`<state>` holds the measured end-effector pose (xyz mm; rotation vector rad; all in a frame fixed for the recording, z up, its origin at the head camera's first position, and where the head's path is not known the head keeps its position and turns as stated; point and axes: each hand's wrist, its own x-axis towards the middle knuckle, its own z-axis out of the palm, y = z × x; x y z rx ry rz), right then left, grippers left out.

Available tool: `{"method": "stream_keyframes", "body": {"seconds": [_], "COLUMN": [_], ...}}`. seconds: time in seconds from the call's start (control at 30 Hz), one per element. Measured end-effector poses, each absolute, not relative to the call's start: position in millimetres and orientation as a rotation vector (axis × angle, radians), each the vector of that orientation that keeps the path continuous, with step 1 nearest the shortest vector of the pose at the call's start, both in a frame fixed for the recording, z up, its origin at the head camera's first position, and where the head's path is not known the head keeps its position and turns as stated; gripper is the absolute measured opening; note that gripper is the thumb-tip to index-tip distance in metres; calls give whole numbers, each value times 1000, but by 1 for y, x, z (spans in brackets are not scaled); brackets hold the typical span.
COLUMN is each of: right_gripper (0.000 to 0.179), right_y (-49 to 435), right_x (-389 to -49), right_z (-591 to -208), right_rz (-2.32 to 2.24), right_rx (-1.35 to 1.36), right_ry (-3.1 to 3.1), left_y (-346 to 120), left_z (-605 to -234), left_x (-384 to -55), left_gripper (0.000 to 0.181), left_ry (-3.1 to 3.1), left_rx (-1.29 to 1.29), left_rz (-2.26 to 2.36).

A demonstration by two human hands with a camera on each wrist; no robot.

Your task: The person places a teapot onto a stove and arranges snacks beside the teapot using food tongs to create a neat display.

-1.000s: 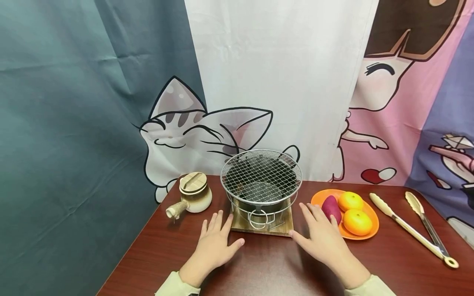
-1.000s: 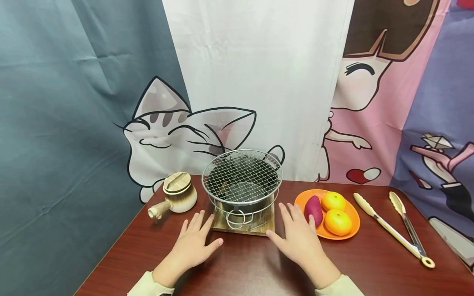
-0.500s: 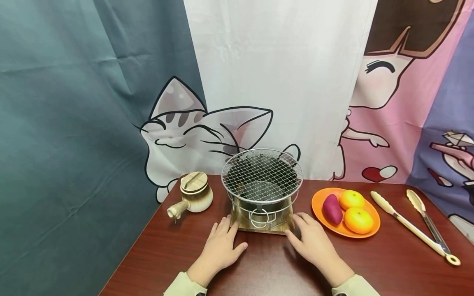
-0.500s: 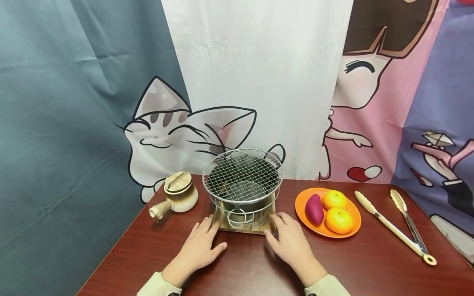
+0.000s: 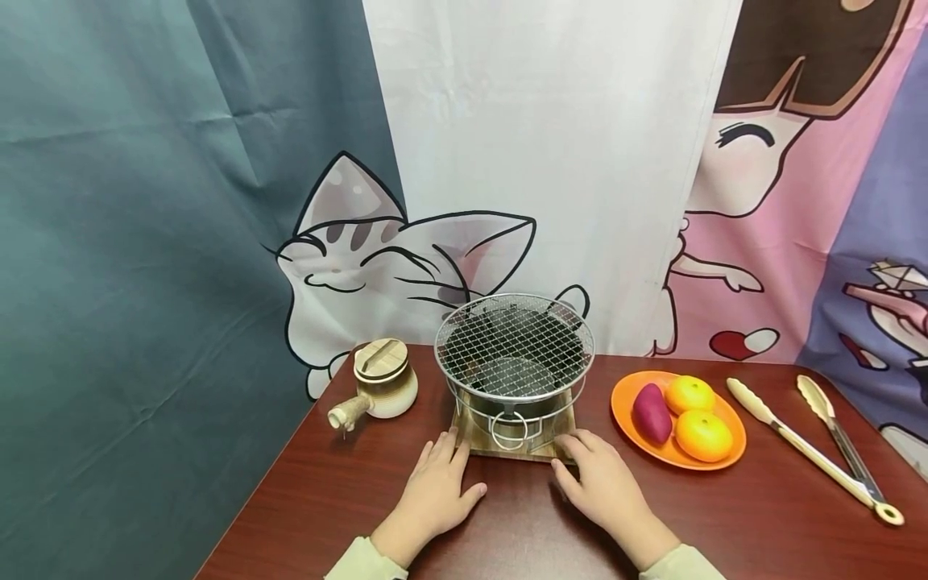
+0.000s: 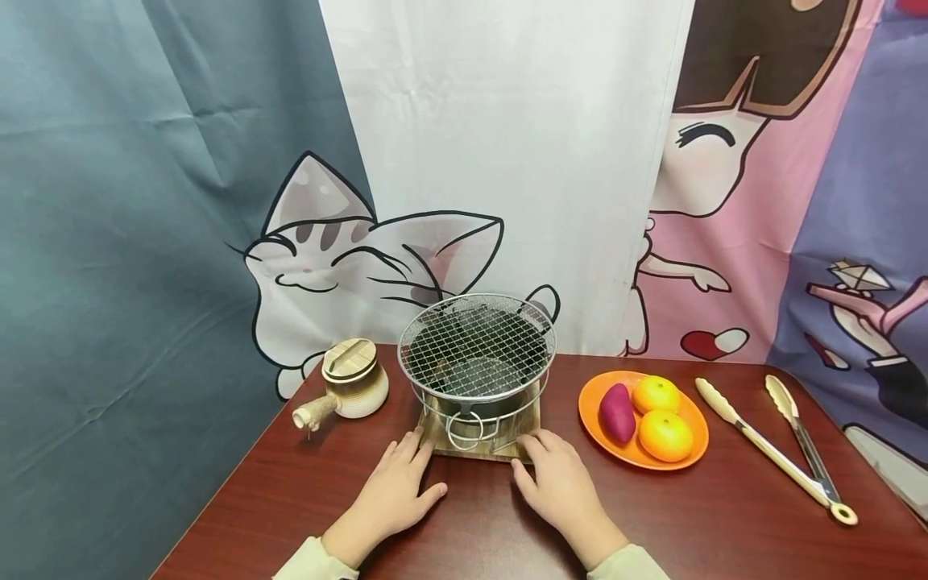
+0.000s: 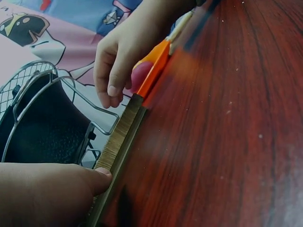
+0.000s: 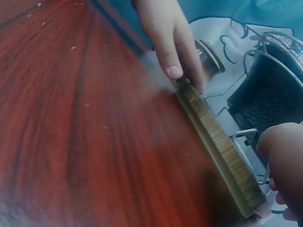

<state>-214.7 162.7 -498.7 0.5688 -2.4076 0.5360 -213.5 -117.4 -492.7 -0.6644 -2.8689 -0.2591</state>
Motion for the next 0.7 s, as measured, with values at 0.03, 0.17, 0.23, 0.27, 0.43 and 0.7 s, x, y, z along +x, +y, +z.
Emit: {"method": "stream_keyframes", "body": {"seconds": [0.03,0.17,0.23,0.27,0.43,0.7], "right_gripper": [27,24,23,23,22,23], "right_y": [161,155,152,150,143,138], "right_x": [-215,-214,-214,-214,-214,-213], "right_z": [-500,-503,-505,-506,-509,-513], "right_rz": [530,499,479,469,443,413], "right_rx": [578,604,613,620,659,683], "right_ry": [-2402,-2394,-2392,-2389,-2362,-2338], "left_y": [-118,-117,-117,-116,-115,-120], "left_z": [-493,-494,-494,-494,-492,-492], "left_x": [-213,-213,-213,-212,-211,-214], "left_gripper": [71,71,70,71,71,69], "left_ry": [-2867,-2856,-2851,-2852,-2858,-2831], "left_rx": [-666,-670,-673,-672,-669,-682], "left_rz": [-258,-249,-239,-229,-218,-225]}}
